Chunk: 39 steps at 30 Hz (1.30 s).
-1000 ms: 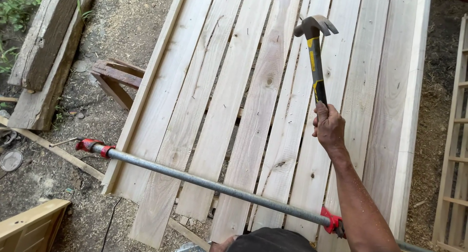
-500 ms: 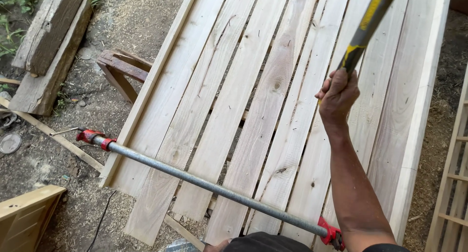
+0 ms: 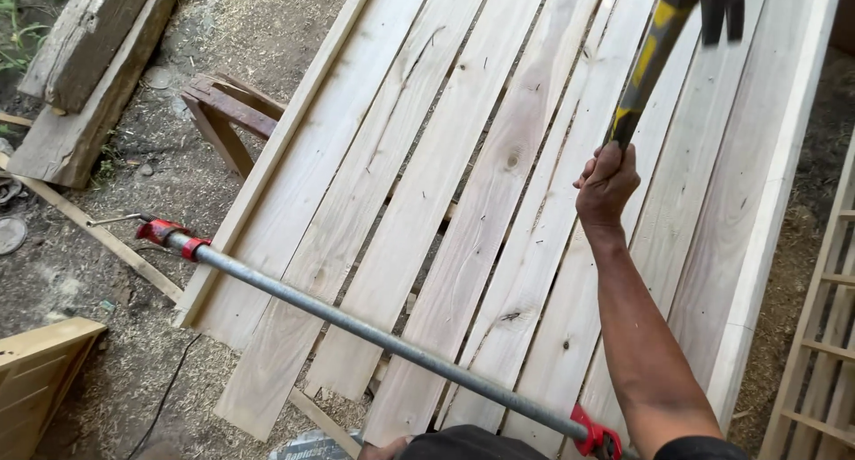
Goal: Assembling wooden planks into a flat surface using a hammer, nails, and a pipe clamp.
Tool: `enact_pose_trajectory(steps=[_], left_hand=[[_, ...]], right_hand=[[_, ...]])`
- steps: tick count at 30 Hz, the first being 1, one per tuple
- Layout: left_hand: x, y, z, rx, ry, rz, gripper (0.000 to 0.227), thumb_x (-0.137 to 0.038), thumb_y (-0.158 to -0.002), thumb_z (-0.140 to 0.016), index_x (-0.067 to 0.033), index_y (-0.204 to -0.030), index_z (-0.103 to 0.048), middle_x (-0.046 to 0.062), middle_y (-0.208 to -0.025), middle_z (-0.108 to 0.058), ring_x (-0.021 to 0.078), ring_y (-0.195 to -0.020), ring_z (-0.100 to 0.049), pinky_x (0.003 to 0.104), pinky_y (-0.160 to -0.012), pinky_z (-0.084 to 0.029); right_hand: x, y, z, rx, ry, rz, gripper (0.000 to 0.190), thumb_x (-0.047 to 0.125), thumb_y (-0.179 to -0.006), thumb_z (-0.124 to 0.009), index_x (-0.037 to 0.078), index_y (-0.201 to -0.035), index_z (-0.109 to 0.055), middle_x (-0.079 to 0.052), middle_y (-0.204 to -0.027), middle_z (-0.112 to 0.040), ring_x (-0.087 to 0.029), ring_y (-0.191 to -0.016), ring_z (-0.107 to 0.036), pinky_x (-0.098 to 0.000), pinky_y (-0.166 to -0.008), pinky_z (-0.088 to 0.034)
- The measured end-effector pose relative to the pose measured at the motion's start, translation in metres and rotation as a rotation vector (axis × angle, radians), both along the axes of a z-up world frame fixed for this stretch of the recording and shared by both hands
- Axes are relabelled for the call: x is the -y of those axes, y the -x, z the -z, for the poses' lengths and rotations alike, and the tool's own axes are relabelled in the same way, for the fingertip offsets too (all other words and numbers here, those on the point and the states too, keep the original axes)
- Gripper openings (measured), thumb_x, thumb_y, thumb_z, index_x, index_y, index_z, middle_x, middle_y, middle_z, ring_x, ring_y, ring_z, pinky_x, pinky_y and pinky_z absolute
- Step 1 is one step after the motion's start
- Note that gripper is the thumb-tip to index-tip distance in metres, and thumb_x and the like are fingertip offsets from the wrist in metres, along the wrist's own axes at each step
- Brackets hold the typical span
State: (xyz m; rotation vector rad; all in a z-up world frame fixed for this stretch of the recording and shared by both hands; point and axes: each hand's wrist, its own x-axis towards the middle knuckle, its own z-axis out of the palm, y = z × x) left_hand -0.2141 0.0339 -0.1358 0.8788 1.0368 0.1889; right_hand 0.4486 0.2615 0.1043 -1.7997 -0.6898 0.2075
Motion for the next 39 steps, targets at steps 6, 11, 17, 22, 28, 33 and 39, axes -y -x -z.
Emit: enact_pose_trajectory(steps=[6,11,17,22,28,33,39], left_hand=[[-0.061,-0.057,-0.032,-0.015,0.038,-0.085,0.060,-0.019,-0.082,-0.085,0.0093,-0.130,-0.063,0.023,-0.125,-0.075,0.0318,-0.114,-0.074,0.039,-0.101,-0.055],[-0.051,-0.041,0.002,-0.256,-0.029,-0.177,0.050,-0.026,-0.082,-0.083,0.0038,-0.119,-0.070,0.013,-0.102,-0.081,0.0223,-0.096,-0.078,0.035,-0.089,-0.058],[-0.105,-0.015,-0.083,-0.182,0.066,-0.673,0.066,-0.060,-0.098,-0.050,-0.0042,-0.113,-0.082,-0.003,-0.053,-0.028,0.0104,-0.041,-0.024,0.031,-0.042,-0.018],[-0.132,-0.044,-0.096,-0.242,-0.257,-0.599,0.056,-0.055,-0.097,-0.060,-0.0015,-0.100,-0.075,-0.001,-0.060,-0.046,0.0107,-0.046,-0.038,0.030,-0.044,-0.035],[-0.154,-0.105,-0.150,-0.187,-0.171,-0.562,0.040,-0.031,-0.083,-0.083,0.0060,-0.093,-0.072,0.009,-0.074,-0.064,0.0196,-0.059,-0.053,0.037,-0.054,-0.044],[-0.158,-0.116,-0.171,-0.177,-0.429,-0.479,0.043,-0.030,-0.076,-0.084,0.0058,-0.098,-0.074,0.014,-0.088,-0.078,0.0248,-0.079,-0.074,0.038,-0.078,-0.057],[-0.150,-0.113,-0.150,-0.222,-0.414,-0.408,0.047,-0.032,-0.080,-0.084,0.0075,-0.103,-0.071,0.017,-0.091,-0.075,0.0264,-0.084,-0.073,0.040,-0.082,-0.056]], right_hand=[[-0.013,-0.031,-0.006,-0.065,0.595,-0.048,0.055,0.049,-0.113,-0.038,0.002,-0.090,-0.056,-0.006,-0.059,-0.052,-0.017,-0.044,-0.052,-0.0373,-0.035,-0.046],[0.000,-0.010,-0.018,-0.139,0.296,0.004,0.057,0.057,-0.110,-0.043,0.003,-0.094,-0.054,-0.006,-0.065,-0.053,-0.016,-0.046,-0.053,-0.0362,-0.038,-0.052],[-0.004,-0.025,-0.005,-0.200,0.765,0.007,0.065,0.061,-0.108,-0.040,0.001,-0.088,-0.055,-0.009,-0.062,-0.054,-0.021,-0.044,-0.054,-0.0423,-0.038,-0.048],[0.001,-0.007,-0.003,-0.371,0.702,-0.018,0.060,0.060,-0.104,-0.047,0.003,-0.086,-0.054,-0.008,-0.062,-0.050,-0.022,-0.044,-0.050,-0.0425,-0.040,-0.048],[0.011,0.012,-0.003,-0.510,0.617,0.055,0.056,0.059,-0.106,-0.048,0.006,-0.088,-0.049,-0.005,-0.061,-0.045,-0.018,-0.044,-0.045,-0.0404,-0.040,-0.046],[0.011,0.023,0.002,-0.473,0.633,0.072,0.055,0.058,-0.106,-0.044,0.006,-0.090,-0.051,-0.003,-0.062,-0.047,-0.017,-0.044,-0.047,-0.0395,-0.040,-0.048],[0.011,0.026,0.006,-0.458,0.614,0.084,0.058,0.060,-0.106,-0.046,0.005,-0.089,-0.051,-0.005,-0.062,-0.048,-0.016,-0.043,-0.047,-0.0388,-0.040,-0.048]])
